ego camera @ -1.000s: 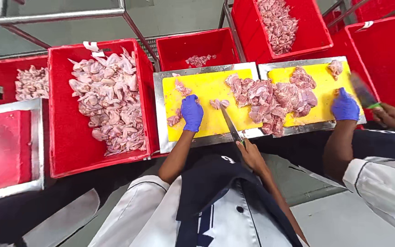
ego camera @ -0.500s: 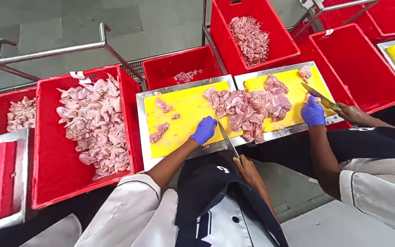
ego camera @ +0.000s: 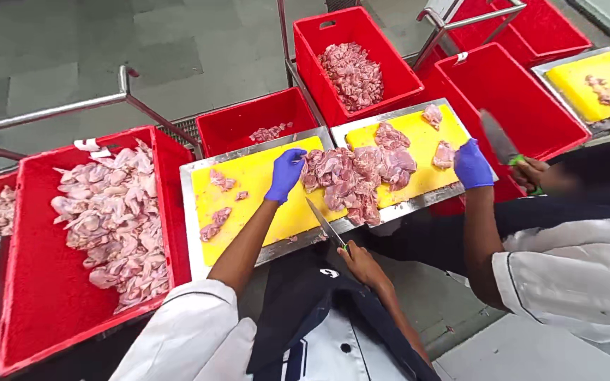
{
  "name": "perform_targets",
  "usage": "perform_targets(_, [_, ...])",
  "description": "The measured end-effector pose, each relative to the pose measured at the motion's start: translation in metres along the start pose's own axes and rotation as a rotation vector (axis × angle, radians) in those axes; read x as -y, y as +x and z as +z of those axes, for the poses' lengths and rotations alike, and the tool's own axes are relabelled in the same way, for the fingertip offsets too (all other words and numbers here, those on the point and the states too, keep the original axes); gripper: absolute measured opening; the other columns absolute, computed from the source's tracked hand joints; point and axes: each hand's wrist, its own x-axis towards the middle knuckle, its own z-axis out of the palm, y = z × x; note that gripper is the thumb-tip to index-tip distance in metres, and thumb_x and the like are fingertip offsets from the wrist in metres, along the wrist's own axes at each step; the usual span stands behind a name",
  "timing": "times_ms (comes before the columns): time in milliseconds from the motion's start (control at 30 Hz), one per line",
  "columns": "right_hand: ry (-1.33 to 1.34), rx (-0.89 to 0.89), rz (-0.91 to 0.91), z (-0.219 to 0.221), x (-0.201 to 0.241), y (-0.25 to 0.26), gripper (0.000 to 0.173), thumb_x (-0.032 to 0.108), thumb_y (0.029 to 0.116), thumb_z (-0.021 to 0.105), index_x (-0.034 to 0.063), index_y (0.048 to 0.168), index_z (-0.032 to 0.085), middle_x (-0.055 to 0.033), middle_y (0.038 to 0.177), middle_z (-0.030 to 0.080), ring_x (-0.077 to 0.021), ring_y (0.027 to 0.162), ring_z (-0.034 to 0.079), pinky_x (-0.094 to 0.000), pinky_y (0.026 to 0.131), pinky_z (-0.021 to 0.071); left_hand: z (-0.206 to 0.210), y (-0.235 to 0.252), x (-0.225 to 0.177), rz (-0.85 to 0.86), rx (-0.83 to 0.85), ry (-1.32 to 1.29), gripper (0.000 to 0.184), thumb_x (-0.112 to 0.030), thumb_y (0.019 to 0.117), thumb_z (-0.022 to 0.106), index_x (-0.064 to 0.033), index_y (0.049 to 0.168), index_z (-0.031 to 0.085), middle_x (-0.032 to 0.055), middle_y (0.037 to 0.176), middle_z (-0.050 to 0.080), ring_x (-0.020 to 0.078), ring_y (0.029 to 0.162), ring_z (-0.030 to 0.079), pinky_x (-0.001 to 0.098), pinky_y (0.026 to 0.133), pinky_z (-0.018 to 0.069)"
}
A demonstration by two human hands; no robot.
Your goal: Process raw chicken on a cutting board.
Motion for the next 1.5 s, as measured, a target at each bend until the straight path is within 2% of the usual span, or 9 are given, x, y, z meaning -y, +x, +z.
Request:
perform_targets(133, [-0.021,-0.024,-0.026,0.000,-0.002,0.002,0.052,0.047,0.1088,0.045,-0.0012,0.122,0.059,-0.0210,0.092,0.067,-0.0366,0.089,0.068,-0.0564,0.082,0.0542,-0.043,-0.078,0.080,-0.078,-0.069,0.522,0.026,-0.014,0.0993,0.061,-0.0072,0.121,0.073,0.0159,0.131,0.068,0.0346,0.131,0.058,0.0555,0.114,0.0418])
perform_targets(233, [-0.065,-0.035,-0.101,0.001,-0.001,0.012,0.050,0.042,0.1094,0.046,-0.0049,0.121,0.060,-0.0221,0.089,0.066,-0.0365,0.084,0.067,-0.0559,0.079,0.0534,-0.080,-0.124,0.121,-0.067,-0.136,0.649,0.022,-0.011,0.1018,0.055,-0.0055,0.114,0.073,0.0168,0.124,0.070,0.0360,0.128,0.059,0.0545,0.115,0.0399])
perform_targets(400, [-0.153,-0.030,-0.148,-0.016,-0.002,0.025,0.051,0.045,0.1085,0.048,-0.0028,0.117,0.062,-0.0208,0.085,0.065,-0.0371,0.080,0.066,-0.0585,0.076,0.0526,-0.123,-0.177,0.155,-0.188,-0.305,0.598,0.023,-0.017,0.1001,0.060,-0.0050,0.115,0.072,0.0167,0.127,0.068,0.0330,0.126,0.061,0.0525,0.112,0.0450])
perform_targets(567, [-0.150,0.013,-0.176,-0.019,-0.002,0.041,0.050,0.048,0.1090,0.045,0.0003,0.112,0.059,-0.0158,0.079,0.061,-0.0314,0.069,0.064,-0.0530,0.067,0.0536,-0.111,-0.208,0.161,-0.177,-0.377,0.504,0.024,-0.018,0.0984,0.063,-0.0045,0.115,0.073,0.0169,0.127,0.068,0.0322,0.127,0.061,0.0505,0.111,0.0471])
perform_targets(733, [-0.155,-0.014,-0.176,-0.019,0.005,0.037,0.052,0.048,0.1083,0.046,-0.0011,0.115,0.061,-0.0198,0.086,0.065,-0.0363,0.081,0.067,-0.0571,0.077,0.0533,-0.087,-0.165,0.123,-0.254,-0.484,0.565,0.037,-0.040,0.0987,0.063,-0.0123,0.122,0.073,0.0112,0.137,0.066,0.0327,0.137,0.053,0.0552,0.120,0.0331])
perform_targets(933, [-0.208,-0.002,-0.074,-0.018,0.014,0.014,0.055,0.048,0.1086,0.046,-0.0027,0.126,0.059,-0.0248,0.097,0.069,-0.0408,0.094,0.069,-0.0601,0.085,0.0531,-0.029,-0.023,0.055,-0.280,-0.167,0.269,0.044,-0.027,0.0977,0.068,-0.0071,0.137,0.064,0.0167,0.140,0.062,0.0346,0.132,0.058,0.0559,0.111,0.0458])
perform_targets(1067, [-0.234,-0.032,0.024,-0.015,0.017,0.000,0.056,0.050,0.1081,0.046,-0.0008,0.130,0.059,-0.0250,0.102,0.070,-0.0413,0.100,0.070,-0.0597,0.088,0.0536,0.002,0.042,0.049,-0.293,0.036,0.368,0.041,-0.033,0.0883,0.075,-0.0064,0.120,0.073,0.0218,0.132,0.063,0.0403,0.125,0.059,0.0626,0.101,0.0503])
perform_targets(1267, [-0.039,-0.265,-0.086,0.001,0.026,-0.003,0.050,0.042,0.1083,0.050,-0.0060,0.118,0.061,-0.0227,0.082,0.067,-0.0393,0.079,0.068,-0.0579,0.076,0.0538,-0.021,0.012,0.043,-0.344,0.035,0.052,0.039,-0.029,0.0857,0.079,0.0004,0.110,0.071,0.0222,0.104,0.071,0.0381,0.103,0.068,0.0613,0.093,0.0526])
perform_targets(1500, [-0.227,-0.190,-0.146,-0.005,0.103,0.052,0.057,0.050,0.1083,0.044,-0.0016,0.127,0.058,-0.0228,0.097,0.069,-0.0398,0.093,0.071,-0.0587,0.083,0.0558,-0.052,-0.052,0.078,-0.530,-0.049,0.325,0.049,-0.054,0.0939,0.066,-0.0078,0.107,0.072,0.0173,0.101,0.074,0.0380,0.103,0.070,0.0641,0.089,0.0528])
